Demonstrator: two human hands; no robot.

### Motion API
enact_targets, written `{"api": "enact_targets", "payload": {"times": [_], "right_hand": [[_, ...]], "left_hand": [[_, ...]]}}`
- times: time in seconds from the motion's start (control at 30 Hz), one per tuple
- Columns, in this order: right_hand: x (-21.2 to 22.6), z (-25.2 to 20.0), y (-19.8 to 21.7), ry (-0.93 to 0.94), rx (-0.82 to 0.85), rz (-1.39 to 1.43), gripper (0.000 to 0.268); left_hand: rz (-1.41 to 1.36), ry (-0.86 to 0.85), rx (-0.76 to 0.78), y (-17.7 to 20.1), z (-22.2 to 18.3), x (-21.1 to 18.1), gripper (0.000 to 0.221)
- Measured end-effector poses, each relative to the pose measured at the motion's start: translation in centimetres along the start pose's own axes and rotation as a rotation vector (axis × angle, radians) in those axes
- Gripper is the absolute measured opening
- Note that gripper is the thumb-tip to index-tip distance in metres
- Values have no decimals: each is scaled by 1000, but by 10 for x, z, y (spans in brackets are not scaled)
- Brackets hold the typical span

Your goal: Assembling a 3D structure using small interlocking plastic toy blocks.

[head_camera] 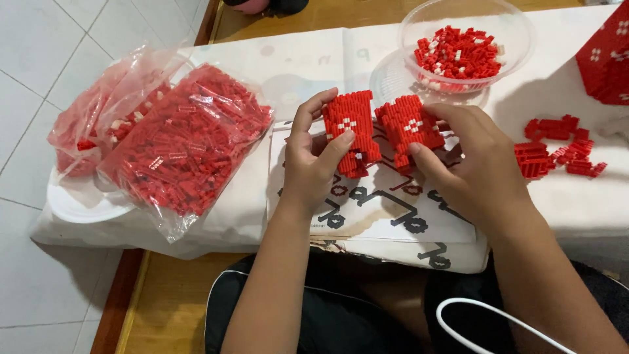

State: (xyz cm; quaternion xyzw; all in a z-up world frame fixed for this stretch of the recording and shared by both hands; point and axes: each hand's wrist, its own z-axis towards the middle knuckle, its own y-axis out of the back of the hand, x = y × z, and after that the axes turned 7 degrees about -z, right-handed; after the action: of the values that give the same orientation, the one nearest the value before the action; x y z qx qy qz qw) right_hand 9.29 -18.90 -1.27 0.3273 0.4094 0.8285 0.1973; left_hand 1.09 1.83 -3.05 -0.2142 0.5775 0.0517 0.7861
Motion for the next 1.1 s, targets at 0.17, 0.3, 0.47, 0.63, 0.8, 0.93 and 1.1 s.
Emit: {"api": "enact_targets", "payload": {"times": [0.17, 0.3, 0.47, 0.63, 0.8, 0.93, 1.1], "right_hand": [[3, -1, 11, 98, -46, -6, 50], [10, -3, 25, 53, -37, 53, 50], [-19, -10, 5, 234, -321, 135, 47], [-27, -13, 3, 207, -303, 226, 43], [-5, -23, 41, 152, -214, 246, 37], [17, -17, 59, 72, -234, 315, 34], [43, -6, 83, 29, -176, 325, 31]], "left_hand": [[31, 16, -5, -3, -1, -6, 54], [80, -5, -50, -2, 0, 0, 55], [180, -158, -53, 5, 5, 26, 60], [139, -65, -98, 15, 18, 39, 65], [110, -46, -119, -10, -5, 8, 58], [91, -69, -143, -13, -6, 7, 56], [57, -77, -144, -14, -6, 10, 55]]}}
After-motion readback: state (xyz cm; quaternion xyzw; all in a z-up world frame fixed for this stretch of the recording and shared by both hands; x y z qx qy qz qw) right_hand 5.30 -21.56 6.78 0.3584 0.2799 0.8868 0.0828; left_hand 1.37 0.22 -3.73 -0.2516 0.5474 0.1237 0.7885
